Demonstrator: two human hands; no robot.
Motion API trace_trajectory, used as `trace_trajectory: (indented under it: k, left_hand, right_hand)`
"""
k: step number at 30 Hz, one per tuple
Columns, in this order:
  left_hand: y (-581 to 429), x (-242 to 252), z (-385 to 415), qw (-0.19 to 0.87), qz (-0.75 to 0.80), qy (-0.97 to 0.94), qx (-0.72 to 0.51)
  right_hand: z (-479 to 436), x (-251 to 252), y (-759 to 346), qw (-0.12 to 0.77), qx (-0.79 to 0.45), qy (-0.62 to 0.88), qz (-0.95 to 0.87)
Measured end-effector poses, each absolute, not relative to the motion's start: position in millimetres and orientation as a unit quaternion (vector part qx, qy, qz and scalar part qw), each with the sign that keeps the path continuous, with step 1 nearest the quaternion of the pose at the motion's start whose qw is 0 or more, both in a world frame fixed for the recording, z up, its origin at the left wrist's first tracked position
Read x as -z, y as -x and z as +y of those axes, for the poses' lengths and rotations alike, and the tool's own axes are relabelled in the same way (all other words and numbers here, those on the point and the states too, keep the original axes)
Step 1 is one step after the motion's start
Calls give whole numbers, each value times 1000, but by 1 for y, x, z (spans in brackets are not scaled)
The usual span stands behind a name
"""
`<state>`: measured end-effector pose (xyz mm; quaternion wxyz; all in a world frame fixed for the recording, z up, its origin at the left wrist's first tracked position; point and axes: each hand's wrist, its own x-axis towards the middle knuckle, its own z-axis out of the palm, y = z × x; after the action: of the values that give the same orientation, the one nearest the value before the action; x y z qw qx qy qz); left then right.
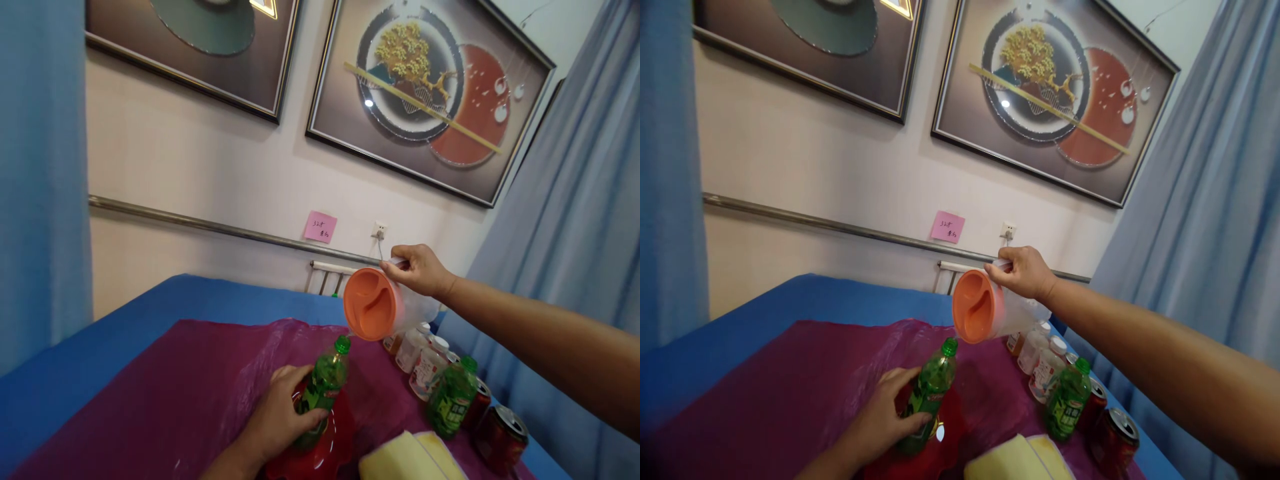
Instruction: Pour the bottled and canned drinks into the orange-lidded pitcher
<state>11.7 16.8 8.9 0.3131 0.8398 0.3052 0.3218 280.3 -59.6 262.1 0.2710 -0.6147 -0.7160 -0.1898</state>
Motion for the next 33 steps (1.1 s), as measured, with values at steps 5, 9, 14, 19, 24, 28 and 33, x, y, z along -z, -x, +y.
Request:
trace_trajectory:
  k: [5,9,14,19,24,28,33]
  left_hand:
    - [-12,-8,17,313,306,-839,-324]
    - [-12,-7,17,316,305,-838,-323]
    - [-12,-5,18,315,298,-840,-327]
    - [-12,-7,18,316,303,-838,-324]
    - [-12,-9,17,314,302,-840,-324]
    - [-12,-8,17,317,300,-837,-331]
    - [-12,-7,17,315,301,-838,-329]
  right_hand:
    - [-60,-261,-281,272,190,614,-716]
    - [-59,-261,-281,271,190,614,-716]
    - [-59,-261,-281,273,184,615,-717]
    - [-59,-261,-280,271,183,615,-718]
    - [-59,-260,-278,271,186,612,-719]
    - [-58,-261,-278,269,187,610,-721]
    - [-58,-262,-278,270,185,613,-719]
